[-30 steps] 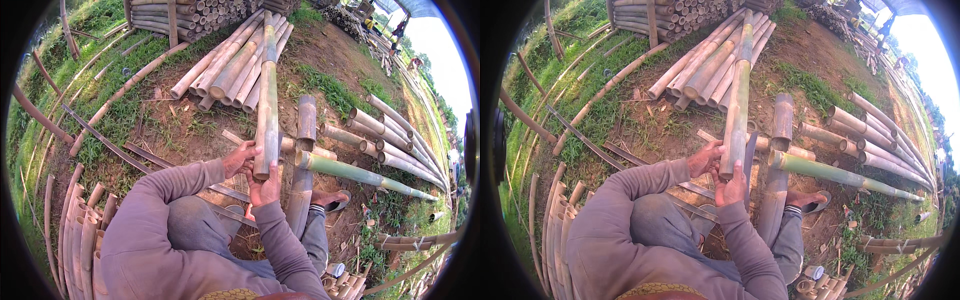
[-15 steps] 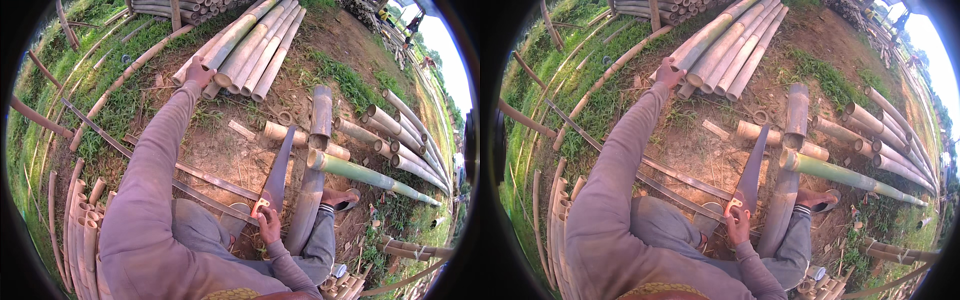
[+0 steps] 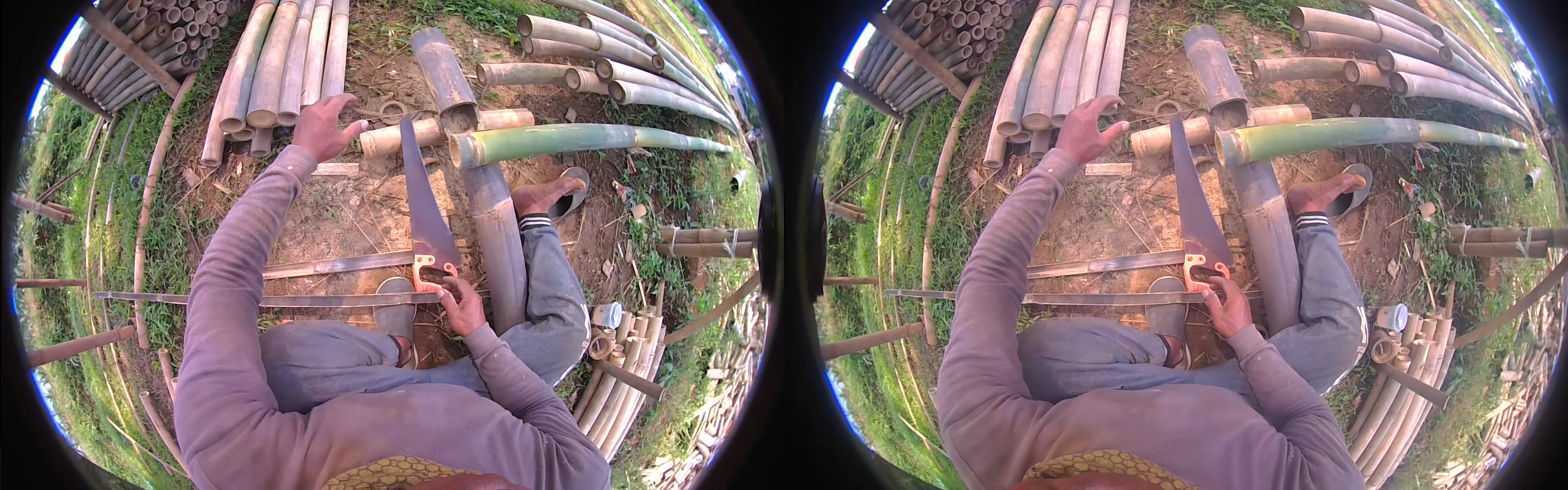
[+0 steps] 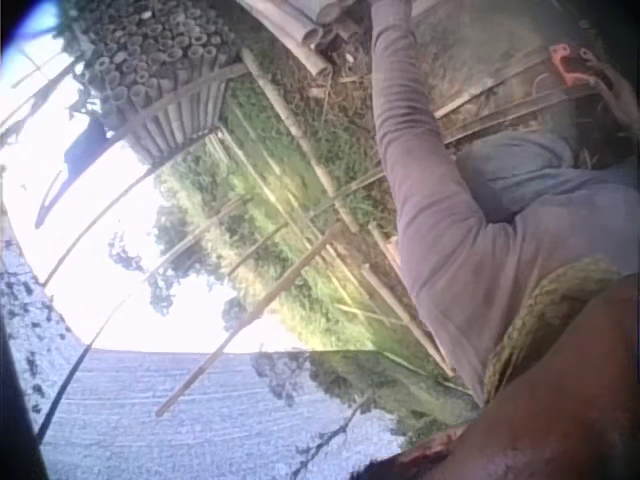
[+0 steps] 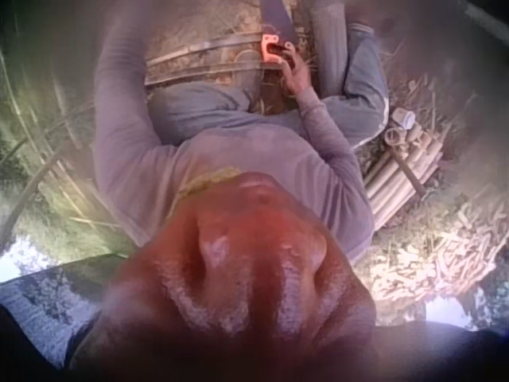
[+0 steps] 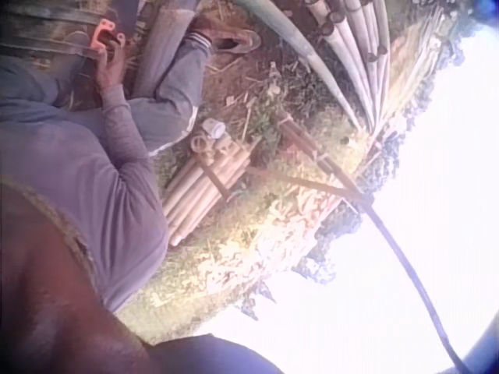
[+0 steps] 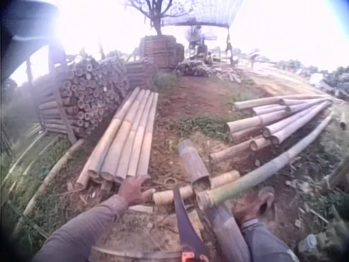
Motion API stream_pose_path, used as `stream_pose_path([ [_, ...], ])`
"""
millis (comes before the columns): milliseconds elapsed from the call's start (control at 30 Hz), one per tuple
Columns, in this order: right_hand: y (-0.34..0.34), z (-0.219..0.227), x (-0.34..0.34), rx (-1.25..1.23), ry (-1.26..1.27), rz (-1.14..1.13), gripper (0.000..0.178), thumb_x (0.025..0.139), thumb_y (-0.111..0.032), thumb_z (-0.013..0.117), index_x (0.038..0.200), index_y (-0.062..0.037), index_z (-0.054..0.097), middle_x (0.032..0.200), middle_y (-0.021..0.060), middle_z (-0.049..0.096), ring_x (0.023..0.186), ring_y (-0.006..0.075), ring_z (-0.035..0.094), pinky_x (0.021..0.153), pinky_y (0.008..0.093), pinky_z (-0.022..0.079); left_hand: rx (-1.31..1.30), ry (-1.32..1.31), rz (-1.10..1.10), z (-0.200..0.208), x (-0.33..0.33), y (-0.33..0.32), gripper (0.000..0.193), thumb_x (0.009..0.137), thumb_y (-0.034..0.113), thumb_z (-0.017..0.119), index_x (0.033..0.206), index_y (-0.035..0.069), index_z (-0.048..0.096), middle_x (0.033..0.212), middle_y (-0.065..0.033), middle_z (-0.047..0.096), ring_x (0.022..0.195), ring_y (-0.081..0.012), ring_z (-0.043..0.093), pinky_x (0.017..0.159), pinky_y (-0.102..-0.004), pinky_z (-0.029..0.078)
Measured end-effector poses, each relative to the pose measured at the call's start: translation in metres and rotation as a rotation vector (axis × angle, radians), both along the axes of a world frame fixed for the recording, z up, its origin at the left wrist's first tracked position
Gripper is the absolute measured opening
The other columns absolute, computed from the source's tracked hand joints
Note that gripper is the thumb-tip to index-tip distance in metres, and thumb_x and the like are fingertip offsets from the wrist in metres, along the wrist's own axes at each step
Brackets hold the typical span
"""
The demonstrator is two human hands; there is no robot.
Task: The person uses a hand saw to cut bamboo poles into shorter sections. They position each pole on a support, saw through it, and then move the cut pieces aside before repeating the process with another pole.
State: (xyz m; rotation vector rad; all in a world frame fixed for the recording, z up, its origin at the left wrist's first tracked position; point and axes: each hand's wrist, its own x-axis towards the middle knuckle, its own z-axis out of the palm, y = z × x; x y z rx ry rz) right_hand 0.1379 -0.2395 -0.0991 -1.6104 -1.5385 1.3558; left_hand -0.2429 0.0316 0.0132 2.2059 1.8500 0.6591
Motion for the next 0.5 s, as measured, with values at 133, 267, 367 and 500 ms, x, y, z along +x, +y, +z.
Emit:
stream_pose_path([
  [133,-0.017,-0.012,0.006,-0.042,-0.001,0.000,0.041,0.101,-0.025,0.075,0.133,-0.0015,0.067,0.110,0.0193,0.075,0.100,0.0302,0.076,0.092,0.0418,0.060,0.084,0.178,-0.352,0.014,0.186,0.000,0.097,0.080,0.068,0.082,0.154,0.014,0.052,0.138,-0.0143,0.067,0.136,-0.0314,0.061,0.115,-0.0497,0.044],
  [267,-0.019,0.005,0.012,-0.004,-0.059,0.160,0.042,0.100,-0.028,0.074,0.131,-0.0009,0.068,0.110,0.0209,0.075,0.101,0.0362,0.075,0.090,0.0465,0.059,-0.222,0.462,-0.262,0.013,0.270,0.026,0.103,0.073,0.055,0.092,0.156,0.016,0.044,0.134,-0.0134,0.070,0.127,-0.0340,0.068,0.107,-0.0517,0.049],
  [367,-0.018,0.011,0.024,-0.010,-0.090,0.190,0.042,0.100,-0.028,0.072,0.130,0.0004,0.067,0.110,0.0212,0.075,0.102,0.0382,0.074,0.092,0.0481,0.057,-0.332,0.395,-0.232,-0.004,0.255,0.038,0.081,0.075,0.041,0.091,0.140,0.014,0.051,0.121,-0.0163,0.075,0.115,-0.0384,0.074,0.104,-0.0532,0.050],
  [500,-0.002,0.026,0.052,0.075,-0.118,0.045,0.044,0.100,-0.030,0.072,0.133,-0.0002,0.067,0.113,0.0220,0.074,0.104,0.0389,0.074,0.093,0.0478,0.057,-0.345,0.382,-0.293,0.009,0.202,-0.019,0.077,0.073,0.040,0.089,0.136,0.015,0.052,0.116,-0.0179,0.077,0.116,-0.0391,0.073,0.105,-0.0542,0.047],
])
